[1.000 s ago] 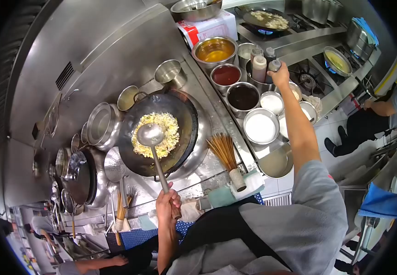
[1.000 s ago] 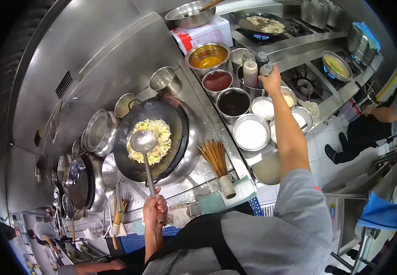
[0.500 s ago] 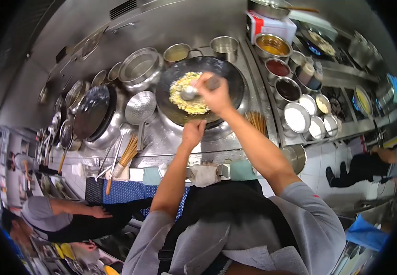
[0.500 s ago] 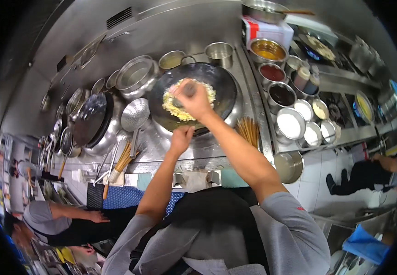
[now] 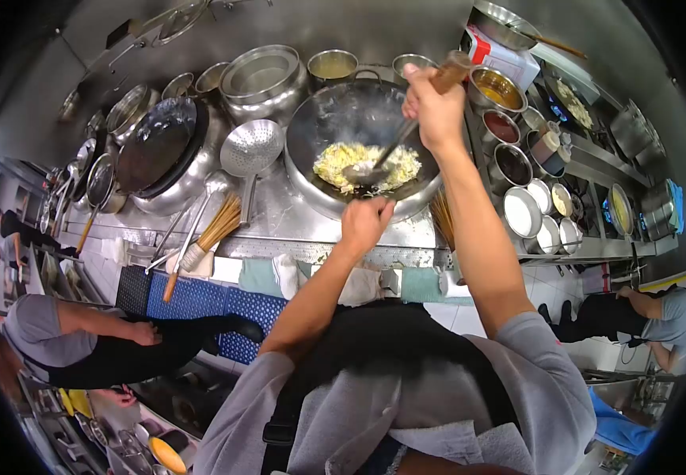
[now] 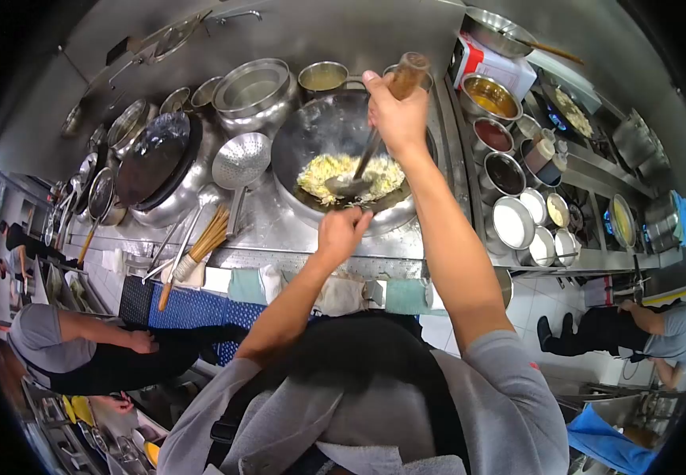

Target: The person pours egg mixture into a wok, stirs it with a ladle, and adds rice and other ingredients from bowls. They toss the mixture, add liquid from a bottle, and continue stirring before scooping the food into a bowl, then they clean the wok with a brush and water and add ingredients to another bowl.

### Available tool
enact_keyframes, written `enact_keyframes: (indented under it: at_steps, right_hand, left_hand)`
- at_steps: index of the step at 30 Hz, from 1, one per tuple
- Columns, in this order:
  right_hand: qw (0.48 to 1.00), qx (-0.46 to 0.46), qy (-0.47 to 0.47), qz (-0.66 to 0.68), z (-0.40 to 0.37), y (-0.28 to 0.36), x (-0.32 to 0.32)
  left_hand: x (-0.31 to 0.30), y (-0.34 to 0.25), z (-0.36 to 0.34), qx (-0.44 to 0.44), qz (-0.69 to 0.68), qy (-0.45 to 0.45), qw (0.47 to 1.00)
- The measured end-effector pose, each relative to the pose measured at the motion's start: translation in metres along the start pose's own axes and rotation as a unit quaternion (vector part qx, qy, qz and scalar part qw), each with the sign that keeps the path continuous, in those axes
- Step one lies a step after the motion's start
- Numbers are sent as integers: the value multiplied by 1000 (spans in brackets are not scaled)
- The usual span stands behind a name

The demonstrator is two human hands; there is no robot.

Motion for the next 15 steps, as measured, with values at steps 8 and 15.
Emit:
enact_keyframes:
  at_steps: [8, 15]
  right_hand:
    - [997, -23, 2, 67, 9, -9, -3]
    - [992, -114, -45, 1, 16, -36, -12]
  left_hand:
    - [-50, -41, -39, 131, 52, -35, 989]
    - [-2, -7, -34, -10, 26, -1, 1000]
Point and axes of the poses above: each hand's wrist, its own z-axis towards the middle knuckle, its own x-axis out of the palm, y = z × x, the point moved 1 cm from there along z, towards the middle knuckle, and after that the axes turned 5 degrees about -z, right-handed, at the moved point
